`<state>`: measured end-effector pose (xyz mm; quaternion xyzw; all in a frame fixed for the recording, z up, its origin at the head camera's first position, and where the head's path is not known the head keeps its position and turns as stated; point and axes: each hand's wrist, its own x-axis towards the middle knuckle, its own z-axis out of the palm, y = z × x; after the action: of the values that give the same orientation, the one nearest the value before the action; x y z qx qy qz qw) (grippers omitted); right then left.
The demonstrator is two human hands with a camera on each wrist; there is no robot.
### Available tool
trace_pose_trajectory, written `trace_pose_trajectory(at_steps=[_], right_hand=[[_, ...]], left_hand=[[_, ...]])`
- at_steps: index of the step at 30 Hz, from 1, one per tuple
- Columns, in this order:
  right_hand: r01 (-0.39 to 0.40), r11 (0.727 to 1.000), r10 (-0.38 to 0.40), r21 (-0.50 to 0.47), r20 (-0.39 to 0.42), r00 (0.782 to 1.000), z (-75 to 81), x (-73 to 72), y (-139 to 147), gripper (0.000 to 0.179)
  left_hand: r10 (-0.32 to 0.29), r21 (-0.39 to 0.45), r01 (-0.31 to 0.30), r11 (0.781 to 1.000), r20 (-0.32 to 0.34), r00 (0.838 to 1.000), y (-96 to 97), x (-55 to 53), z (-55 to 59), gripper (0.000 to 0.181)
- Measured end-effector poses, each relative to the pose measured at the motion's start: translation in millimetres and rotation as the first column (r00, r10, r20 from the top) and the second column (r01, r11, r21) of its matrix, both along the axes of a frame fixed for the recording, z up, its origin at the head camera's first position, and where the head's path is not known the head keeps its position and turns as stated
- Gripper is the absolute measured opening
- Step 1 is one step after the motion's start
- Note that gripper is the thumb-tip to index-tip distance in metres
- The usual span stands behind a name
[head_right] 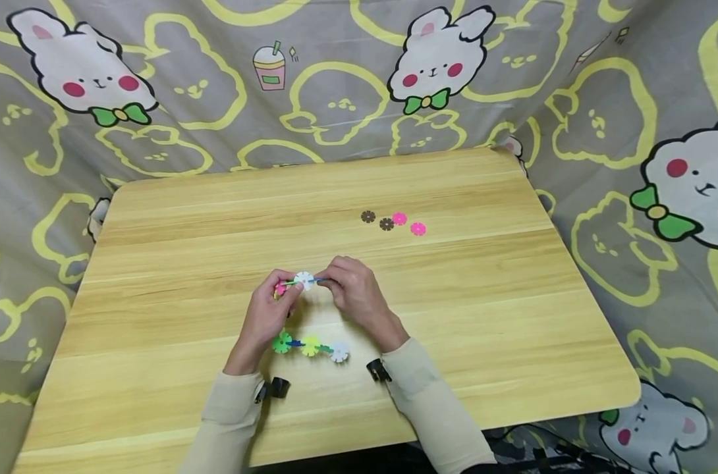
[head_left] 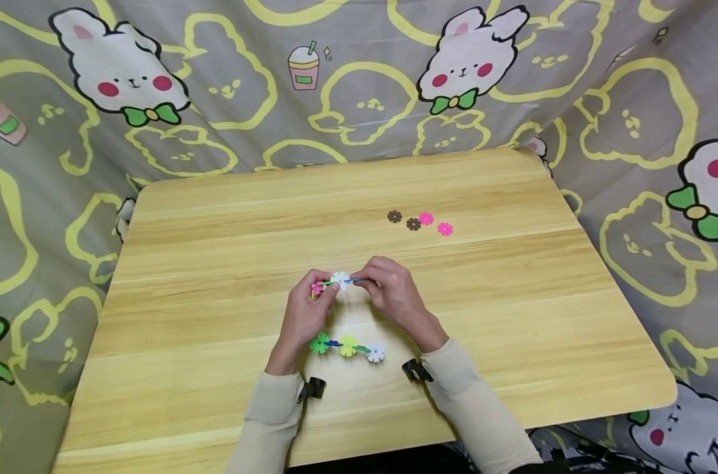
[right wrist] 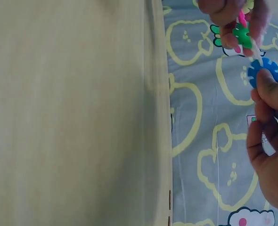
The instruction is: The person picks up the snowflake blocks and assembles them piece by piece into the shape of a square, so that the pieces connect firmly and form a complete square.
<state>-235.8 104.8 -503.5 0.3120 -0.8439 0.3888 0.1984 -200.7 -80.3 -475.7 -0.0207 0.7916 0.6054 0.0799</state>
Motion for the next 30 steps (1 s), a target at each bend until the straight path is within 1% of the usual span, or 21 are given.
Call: trace_pose_trajectory(at_steps=[2, 3, 7, 9, 13, 15, 17, 19, 22, 23, 26, 30], right_hand=[[-0.011, 1.000, 0.010, 0.022, 0.027, 1.000, 0.9, -0.6, 0.6, 0.007], [-0.016, 0.999, 0.014, 0.031, 0.047, 0.999, 1.4, -1.0, 1.3, 0.007], [-0.026, 0.998, 0.020, 0.048, 0.129, 0.991, 1.9, -2.9, 6.0, 0.009], [-0.028, 0.998, 0.020, 0.048, 0.158, 0.987, 1.4, -4.0, 8.7, 0.010], [-0.033, 0.998, 0.021, 0.057, 0.196, 0.980, 0.8, -5.8, 14.4, 0.012], [-0.017, 0.998, 0.002, 0.065, 0.216, 0.976, 0.8, -7.5, 18.6, 0.014], [0.016, 0.998, -0.033, 0.069, 0.248, 0.968, 0.9, -10.5, 24.5, 0.015], [0.069, 0.995, -0.087, 0.071, 0.285, 0.955, 0.3, -14.8, 32.3, 0.017], [0.163, 0.984, -0.179, 0.074, 0.353, 0.918, -0.6, -21.9, 45.8, 0.020], [0.193, 0.978, -0.208, 0.077, 0.378, 0.902, -0.9, -24.1, 50.5, 0.021], [0.277, 0.958, -0.278, 0.073, 0.474, 0.836, -1.6, -30.0, 64.6, 0.022], [0.379, 0.924, -0.329, 0.047, 0.601, 0.728, -2.7, -37.3, 82.1, 0.026]], left_hand=[[0.005, 0.001, -0.005, 1.000, -0.003, 1.000, -0.7, 2.0, 5.8, 0.019], [0.004, 0.004, -0.004, 1.000, -0.001, 1.000, -0.9, 2.6, 6.3, 0.018], [-0.016, 0.011, 0.016, 1.000, -0.001, 1.000, 0.3, 3.2, 5.3, 0.020], [-0.020, 0.011, 0.020, 1.000, -0.006, 1.000, 1.1, 3.0, 4.4, 0.020], [0.002, 0.013, -0.002, 1.000, -0.017, 1.000, 1.2, 2.8, 3.3, 0.020], [0.015, 0.010, -0.014, 1.000, -0.018, 1.000, 0.9, 2.6, 2.4, 0.020], [0.026, 0.007, -0.026, 1.000, -0.016, 1.000, -0.6, 0.1, -5.3, 0.021], [0.031, 0.002, -0.031, 1.000, -0.009, 0.999, -2.4, -2.3, -14.1, 0.023], [0.042, 0.004, -0.042, 0.999, -0.003, 0.999, -5.8, -5.3, -27.4, 0.025], [0.046, 0.008, -0.046, 0.999, -0.003, 0.999, -6.6, -5.4, -29.2, 0.024], [0.058, 0.020, -0.058, 0.998, -0.017, 0.998, -8.9, -5.3, -32.4, 0.023], [0.062, 0.029, -0.060, 0.998, -0.049, 0.997, -11.3, -5.9, -33.8, 0.021]])
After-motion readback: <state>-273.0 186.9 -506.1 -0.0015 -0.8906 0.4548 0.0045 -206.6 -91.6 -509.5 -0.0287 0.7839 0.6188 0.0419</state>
